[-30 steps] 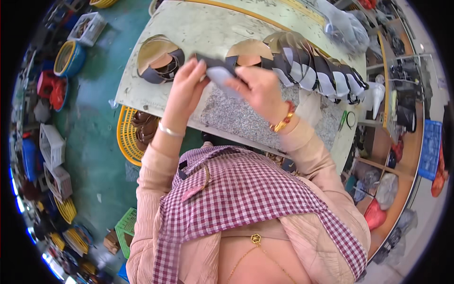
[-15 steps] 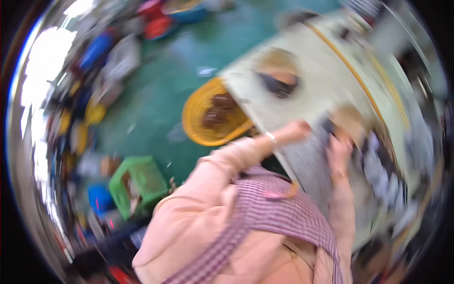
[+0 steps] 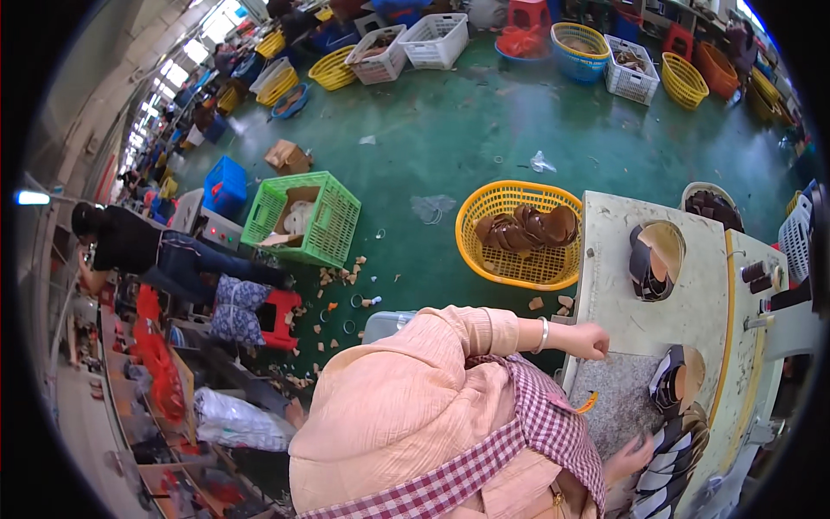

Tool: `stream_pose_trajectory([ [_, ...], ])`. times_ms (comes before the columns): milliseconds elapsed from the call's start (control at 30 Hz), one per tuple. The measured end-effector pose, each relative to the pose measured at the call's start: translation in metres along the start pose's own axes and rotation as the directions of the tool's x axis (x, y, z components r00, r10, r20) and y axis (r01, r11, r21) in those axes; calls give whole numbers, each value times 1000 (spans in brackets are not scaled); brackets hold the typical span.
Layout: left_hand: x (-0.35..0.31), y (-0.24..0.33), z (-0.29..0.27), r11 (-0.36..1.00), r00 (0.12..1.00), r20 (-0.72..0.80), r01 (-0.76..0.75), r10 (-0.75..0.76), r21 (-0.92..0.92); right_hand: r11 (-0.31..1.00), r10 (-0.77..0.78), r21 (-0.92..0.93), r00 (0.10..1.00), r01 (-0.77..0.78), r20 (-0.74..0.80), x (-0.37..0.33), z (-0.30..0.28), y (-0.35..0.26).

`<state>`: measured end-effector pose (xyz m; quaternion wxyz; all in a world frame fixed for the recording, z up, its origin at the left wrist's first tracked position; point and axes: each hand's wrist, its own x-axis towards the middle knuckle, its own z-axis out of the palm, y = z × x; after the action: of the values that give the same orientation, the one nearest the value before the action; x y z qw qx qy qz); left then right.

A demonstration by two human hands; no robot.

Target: Manually assemble shoe components by placing liners and inserts into shoe uppers at a factory workstation.

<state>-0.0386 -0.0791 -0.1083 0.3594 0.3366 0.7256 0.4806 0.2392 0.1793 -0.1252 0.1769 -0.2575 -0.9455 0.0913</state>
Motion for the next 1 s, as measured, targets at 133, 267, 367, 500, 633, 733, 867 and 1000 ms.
stream_pose_trajectory([
  [133,-2,3,17,1000,999,33,-27,27,10,967,140,-193,979,-167,-145,-90,15,79],
  [267,3,12,42,999,992,120,-31,33,-19,840,434,-272,882,-469,-183,-156,31,136],
  [367,3,28,56,996,980,180,-85,81,16,684,615,-318,754,-656,-233,-201,38,168],
  [500,-4,32,64,992,977,198,-99,83,75,630,732,-268,672,-729,-109,-139,-11,97],
  [633,-5,34,75,986,960,259,-134,105,98,528,845,-104,534,-843,-34,-141,-28,104],
  [733,-7,33,76,984,956,272,-141,106,111,325,945,297,323,-898,-55,-149,13,172],
  [867,-6,28,80,986,959,261,-136,107,98,428,901,241,433,-871,-34,-150,1,156],
  [1000,-5,32,82,977,954,270,-170,129,132,542,836,169,548,-824,-8,-156,-20,138],
])
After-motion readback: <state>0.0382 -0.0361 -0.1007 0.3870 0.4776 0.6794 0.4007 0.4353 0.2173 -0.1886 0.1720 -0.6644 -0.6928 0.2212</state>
